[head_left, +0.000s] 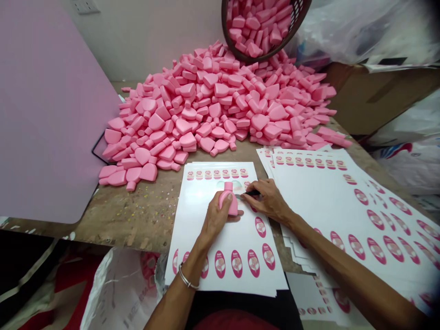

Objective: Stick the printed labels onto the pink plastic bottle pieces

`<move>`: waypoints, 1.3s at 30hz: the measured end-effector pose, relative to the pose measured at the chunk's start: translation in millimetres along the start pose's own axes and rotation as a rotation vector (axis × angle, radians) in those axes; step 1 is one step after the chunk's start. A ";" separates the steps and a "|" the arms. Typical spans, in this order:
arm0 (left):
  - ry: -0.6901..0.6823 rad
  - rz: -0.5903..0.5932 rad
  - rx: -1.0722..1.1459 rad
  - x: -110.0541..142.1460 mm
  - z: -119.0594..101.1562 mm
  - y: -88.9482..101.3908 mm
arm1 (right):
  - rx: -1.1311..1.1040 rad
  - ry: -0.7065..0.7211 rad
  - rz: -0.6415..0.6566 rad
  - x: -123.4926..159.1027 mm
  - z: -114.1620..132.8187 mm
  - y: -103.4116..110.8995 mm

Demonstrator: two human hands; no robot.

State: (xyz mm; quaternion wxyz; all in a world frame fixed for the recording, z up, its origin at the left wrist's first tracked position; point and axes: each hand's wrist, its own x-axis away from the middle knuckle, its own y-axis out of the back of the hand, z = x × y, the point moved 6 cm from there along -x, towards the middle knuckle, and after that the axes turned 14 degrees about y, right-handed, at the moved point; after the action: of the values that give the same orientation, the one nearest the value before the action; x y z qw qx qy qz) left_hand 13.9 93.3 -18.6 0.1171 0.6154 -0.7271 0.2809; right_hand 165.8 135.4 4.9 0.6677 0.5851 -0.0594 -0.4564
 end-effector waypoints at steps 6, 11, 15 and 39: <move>0.004 0.006 -0.006 -0.5 0.0 0.5 | 0.201 0.046 0.029 4.4 -3.1 6.3; 0.003 0.009 0.001 -0.7 1.1 0.9 | 0.102 0.026 0.125 4.0 -5.9 -3.4; 0.000 0.024 0.017 -1.0 2.0 0.8 | 0.012 0.013 0.151 2.6 -1.5 -7.5; -0.050 0.098 0.335 15.1 -11.1 -0.1 | -0.423 -0.359 -0.272 -2.7 42.5 40.6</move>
State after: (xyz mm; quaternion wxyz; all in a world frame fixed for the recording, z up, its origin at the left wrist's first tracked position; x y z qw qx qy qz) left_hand 8.8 86.9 -1.7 -0.0190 0.5968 -0.7019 0.3883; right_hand 160.0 102.2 53.1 0.6865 0.3455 -0.0013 -0.6398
